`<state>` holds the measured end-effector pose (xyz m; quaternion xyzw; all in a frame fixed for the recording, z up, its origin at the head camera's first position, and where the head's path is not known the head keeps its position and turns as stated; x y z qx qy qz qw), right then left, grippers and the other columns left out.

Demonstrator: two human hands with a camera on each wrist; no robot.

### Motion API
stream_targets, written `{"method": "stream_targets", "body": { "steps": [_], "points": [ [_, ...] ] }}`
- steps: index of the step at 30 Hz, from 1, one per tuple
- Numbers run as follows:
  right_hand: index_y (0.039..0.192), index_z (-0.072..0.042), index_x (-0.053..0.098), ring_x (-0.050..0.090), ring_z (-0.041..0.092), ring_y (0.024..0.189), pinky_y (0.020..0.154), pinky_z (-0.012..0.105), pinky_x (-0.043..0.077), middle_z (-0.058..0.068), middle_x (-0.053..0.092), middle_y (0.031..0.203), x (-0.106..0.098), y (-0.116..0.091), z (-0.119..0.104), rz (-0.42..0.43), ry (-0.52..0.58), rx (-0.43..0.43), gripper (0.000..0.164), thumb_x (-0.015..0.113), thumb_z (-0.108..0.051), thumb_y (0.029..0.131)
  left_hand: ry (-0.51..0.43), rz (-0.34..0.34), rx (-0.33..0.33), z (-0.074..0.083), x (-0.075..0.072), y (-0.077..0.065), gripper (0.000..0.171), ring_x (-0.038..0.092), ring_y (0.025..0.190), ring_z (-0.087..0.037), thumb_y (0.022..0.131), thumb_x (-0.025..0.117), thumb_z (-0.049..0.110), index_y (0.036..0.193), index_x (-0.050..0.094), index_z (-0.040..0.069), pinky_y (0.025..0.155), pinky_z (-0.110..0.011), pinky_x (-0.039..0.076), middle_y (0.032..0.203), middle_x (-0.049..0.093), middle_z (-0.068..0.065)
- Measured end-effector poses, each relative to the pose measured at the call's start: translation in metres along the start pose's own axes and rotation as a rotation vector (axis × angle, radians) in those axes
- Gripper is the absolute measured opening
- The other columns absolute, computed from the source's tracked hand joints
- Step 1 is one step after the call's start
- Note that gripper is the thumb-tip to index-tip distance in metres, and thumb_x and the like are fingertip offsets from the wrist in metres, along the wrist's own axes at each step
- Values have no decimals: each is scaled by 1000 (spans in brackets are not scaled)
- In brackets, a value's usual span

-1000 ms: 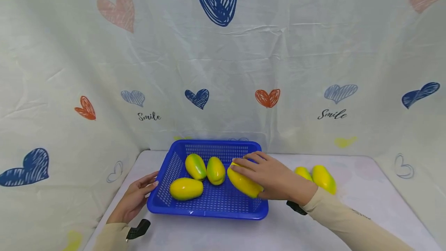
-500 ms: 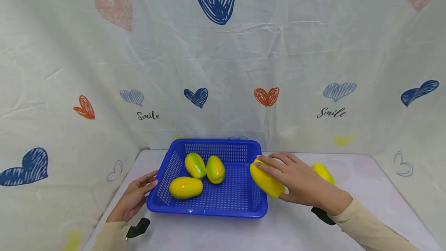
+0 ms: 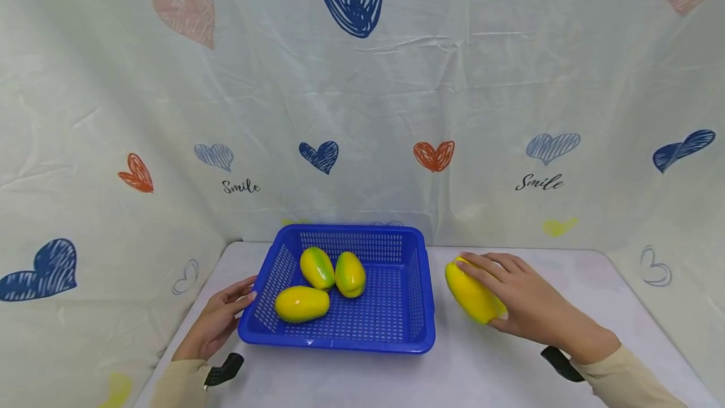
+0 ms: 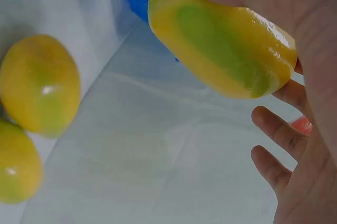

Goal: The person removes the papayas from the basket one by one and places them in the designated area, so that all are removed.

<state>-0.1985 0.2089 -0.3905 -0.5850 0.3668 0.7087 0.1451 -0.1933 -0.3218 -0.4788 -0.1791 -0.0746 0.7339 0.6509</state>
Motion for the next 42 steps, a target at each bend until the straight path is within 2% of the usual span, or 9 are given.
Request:
{"method": "stream_targets", "body": {
  "steps": [13, 18, 27, 37, 42],
  "points": [
    [155, -14, 50, 55, 33, 125, 100, 59, 47, 8, 52, 155, 0, -37, 34, 59, -10, 60, 121, 107, -24, 48, -5, -1, -5, 0, -1, 0, 64, 63, 104, -13, 111, 58, 19, 166, 30, 3, 87, -19, 56, 160, 33, -28],
    [157, -13, 48, 54, 34, 126, 97, 60, 46, 10, 52, 155, 0, -48, 47, 68, -12, 92, 125, 108, -28, 48, -9, 1, -7, 0, -1, 0, 64, 63, 104, -13, 111, 58, 19, 166, 30, 3, 87, -20, 56, 160, 32, -28],
    [158, -11, 45, 52, 41, 128, 97, 69, 46, 16, 52, 151, 2, -71, 75, 57, -2, 220, 129, 109, -24, 46, -4, 4, -6, -1, 0, 0, 65, 63, 104, -12, 110, 58, 19, 166, 30, 2, 86, -19, 56, 162, 30, -29],
    [155, -2, 46, 46, 50, 129, 107, 77, 35, 25, 49, 151, 9, -92, 104, -3, 29, 391, 123, 108, -20, 49, -4, 2, -6, 0, 1, 1, 64, 62, 105, -12, 111, 57, 19, 166, 30, 3, 86, -19, 56, 162, 30, -29],
    [153, 2, 45, 45, 52, 127, 102, 78, 38, 27, 48, 149, 14, -102, 116, -35, 37, 433, 121, 106, -20, 52, -1, 3, -6, 1, 1, -1, 64, 62, 105, -13, 111, 57, 20, 166, 29, 2, 86, -18, 56, 162, 30, -29]
  ]
}}
Point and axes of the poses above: each hand's wrist, its own y-axis towards the middle knuckle, its own x-axis out of the palm, z = x × y, the point moved 4 cm from there along y, towards the middle knuckle
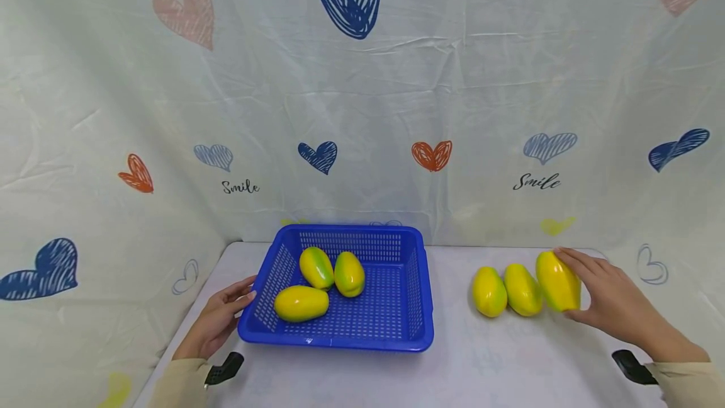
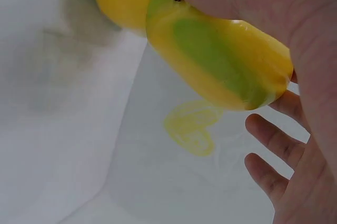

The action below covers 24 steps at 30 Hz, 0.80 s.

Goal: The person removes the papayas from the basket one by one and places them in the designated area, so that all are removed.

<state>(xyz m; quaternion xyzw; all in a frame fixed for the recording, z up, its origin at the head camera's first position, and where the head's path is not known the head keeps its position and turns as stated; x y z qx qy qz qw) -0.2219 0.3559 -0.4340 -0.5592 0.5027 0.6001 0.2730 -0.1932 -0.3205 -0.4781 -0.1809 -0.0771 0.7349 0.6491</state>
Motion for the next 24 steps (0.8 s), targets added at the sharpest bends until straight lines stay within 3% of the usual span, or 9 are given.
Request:
{"method": "stream_targets", "body": {
  "steps": [10, 24],
  "points": [
    [152, 7, 44, 50, 58, 120, 97, 77, 43, 33, 46, 148, 16, -3, 25, -117, 1, 100, 115, 104, -25, 59, 2, 6, 7, 0, 1, 0, 63, 62, 105, -13, 111, 57, 18, 165, 31, 2, 86, -19, 56, 159, 32, -29],
    [149, 9, 44, 54, 57, 116, 95, 75, 47, 35, 48, 146, 38, -8, 39, -172, 51, 111, 110, 102, -26, 62, -18, 1, 13, -2, 0, 1, 63, 63, 103, -13, 111, 57, 17, 165, 31, 2, 87, -20, 57, 159, 34, -28]
  ]
}}
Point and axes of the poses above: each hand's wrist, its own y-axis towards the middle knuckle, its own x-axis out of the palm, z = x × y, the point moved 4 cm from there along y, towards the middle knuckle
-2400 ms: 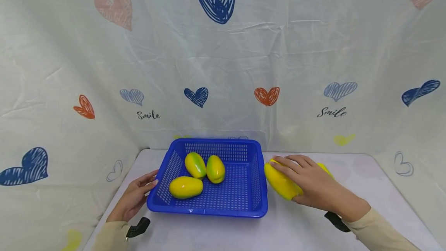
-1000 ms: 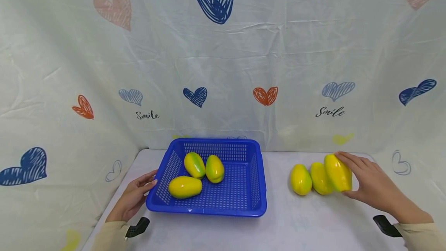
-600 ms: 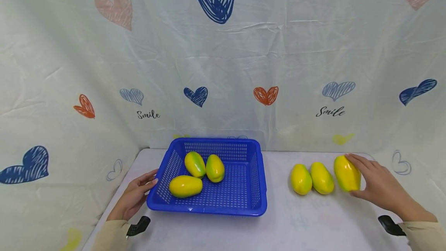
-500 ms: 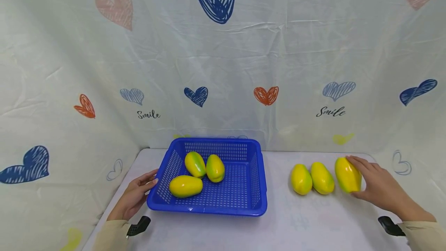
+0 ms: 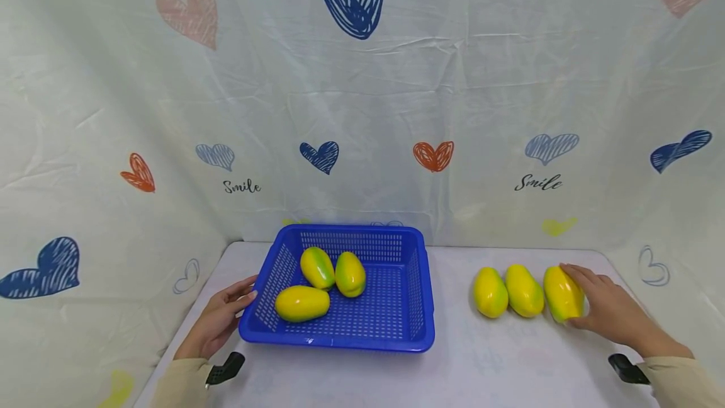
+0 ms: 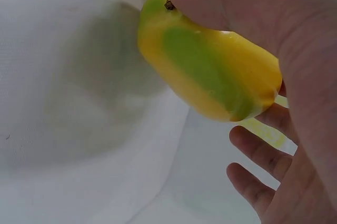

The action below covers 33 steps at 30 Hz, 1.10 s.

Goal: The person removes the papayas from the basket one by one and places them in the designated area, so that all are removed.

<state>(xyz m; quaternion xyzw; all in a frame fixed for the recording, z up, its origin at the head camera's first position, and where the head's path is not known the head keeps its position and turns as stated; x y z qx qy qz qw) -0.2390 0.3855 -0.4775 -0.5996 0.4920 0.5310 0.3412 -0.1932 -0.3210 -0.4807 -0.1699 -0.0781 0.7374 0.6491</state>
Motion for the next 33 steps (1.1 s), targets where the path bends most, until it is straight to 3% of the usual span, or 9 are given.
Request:
{"method": "stream_targets", "body": {
  "steps": [14, 33],
  "points": [
    [150, 12, 40, 51, 60, 118, 98, 76, 45, 37, 46, 146, 14, 6, 6, -70, 23, 26, 111, 100, -29, 66, 17, 10, -9, 0, 0, 1, 62, 60, 106, -14, 111, 56, 19, 165, 31, 4, 85, -18, 55, 159, 32, -27],
    [150, 14, 39, 50, 60, 120, 99, 76, 44, 39, 43, 145, 10, 10, 1, -82, 41, -21, 110, 99, -28, 69, 9, 3, -21, -3, -1, 4, 63, 60, 108, -14, 112, 56, 21, 166, 30, 5, 86, -17, 55, 163, 30, -27]
  ]
}}
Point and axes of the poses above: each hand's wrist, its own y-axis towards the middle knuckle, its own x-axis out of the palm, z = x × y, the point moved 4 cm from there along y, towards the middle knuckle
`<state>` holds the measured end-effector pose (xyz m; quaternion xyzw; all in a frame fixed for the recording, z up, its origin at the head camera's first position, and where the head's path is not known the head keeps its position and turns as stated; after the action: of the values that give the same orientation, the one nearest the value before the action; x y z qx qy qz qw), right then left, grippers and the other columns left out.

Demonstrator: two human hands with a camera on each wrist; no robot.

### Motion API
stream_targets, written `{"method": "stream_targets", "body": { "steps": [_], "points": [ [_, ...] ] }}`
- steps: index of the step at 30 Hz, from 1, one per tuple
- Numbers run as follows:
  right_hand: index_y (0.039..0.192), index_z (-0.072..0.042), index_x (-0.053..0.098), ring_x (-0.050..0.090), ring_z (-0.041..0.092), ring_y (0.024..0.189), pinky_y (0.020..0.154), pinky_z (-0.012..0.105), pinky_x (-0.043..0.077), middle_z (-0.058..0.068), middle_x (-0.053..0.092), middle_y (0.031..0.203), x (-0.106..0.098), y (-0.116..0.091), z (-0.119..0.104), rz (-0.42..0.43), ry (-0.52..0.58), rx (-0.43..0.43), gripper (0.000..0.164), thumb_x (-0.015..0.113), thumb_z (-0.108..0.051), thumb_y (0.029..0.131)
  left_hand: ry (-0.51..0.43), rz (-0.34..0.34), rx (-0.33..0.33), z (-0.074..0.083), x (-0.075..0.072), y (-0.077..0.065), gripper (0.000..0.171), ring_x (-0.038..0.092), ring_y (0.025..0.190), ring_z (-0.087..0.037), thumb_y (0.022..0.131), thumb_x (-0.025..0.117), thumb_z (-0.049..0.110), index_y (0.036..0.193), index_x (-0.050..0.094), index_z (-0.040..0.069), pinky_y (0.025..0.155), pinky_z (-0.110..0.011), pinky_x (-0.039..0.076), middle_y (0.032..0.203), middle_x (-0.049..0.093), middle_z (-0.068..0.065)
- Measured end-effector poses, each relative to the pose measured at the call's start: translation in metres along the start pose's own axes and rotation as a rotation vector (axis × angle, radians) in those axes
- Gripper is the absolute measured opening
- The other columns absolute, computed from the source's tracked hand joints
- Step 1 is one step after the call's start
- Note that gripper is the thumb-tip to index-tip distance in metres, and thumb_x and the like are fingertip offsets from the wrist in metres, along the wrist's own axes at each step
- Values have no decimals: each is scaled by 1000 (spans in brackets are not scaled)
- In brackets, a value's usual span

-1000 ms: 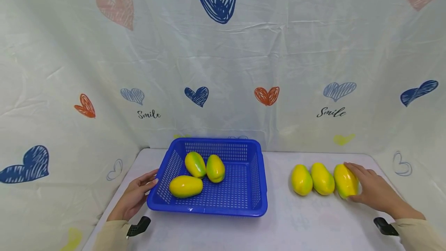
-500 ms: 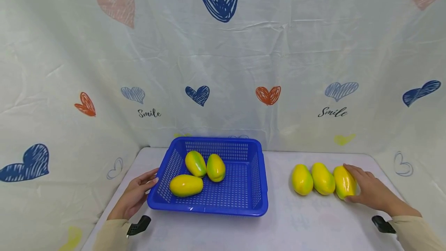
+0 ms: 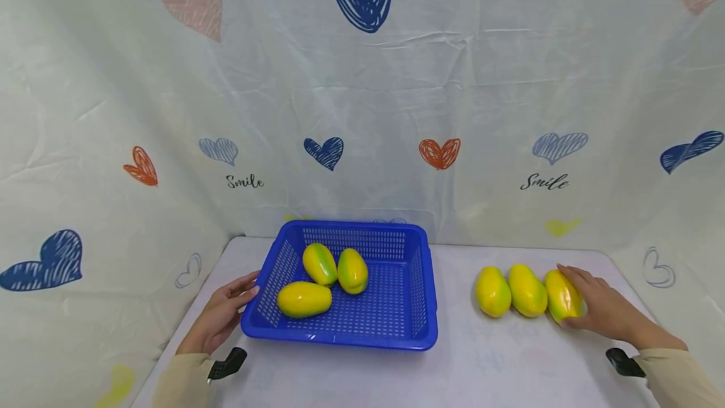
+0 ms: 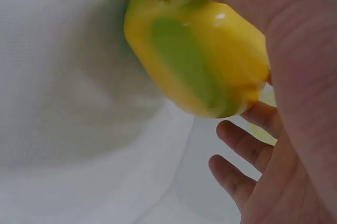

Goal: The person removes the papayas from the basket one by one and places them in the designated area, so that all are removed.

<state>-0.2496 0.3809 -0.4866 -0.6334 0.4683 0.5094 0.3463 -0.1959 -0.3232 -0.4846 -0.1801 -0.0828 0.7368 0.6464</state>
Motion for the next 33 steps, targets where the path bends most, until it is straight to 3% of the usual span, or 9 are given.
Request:
{"method": "stream_targets", "body": {
  "steps": [33],
  "points": [
    [152, 8, 37, 45, 63, 123, 97, 79, 42, 41, 38, 146, -9, -5, 3, -19, -15, 53, 113, 100, -31, 67, -11, -5, 3, 1, 1, -3, 63, 60, 106, -13, 111, 57, 20, 166, 30, 5, 86, -18, 55, 159, 34, -25]
  ]
}}
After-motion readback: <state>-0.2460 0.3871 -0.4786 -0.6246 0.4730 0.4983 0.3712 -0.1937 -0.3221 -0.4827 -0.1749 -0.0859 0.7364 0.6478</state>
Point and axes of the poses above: each hand's wrist, its own y-axis towards the middle knuckle, its own x-axis out of the palm, z = x × y, the point moved 4 cm from there along y, towards the middle knuckle
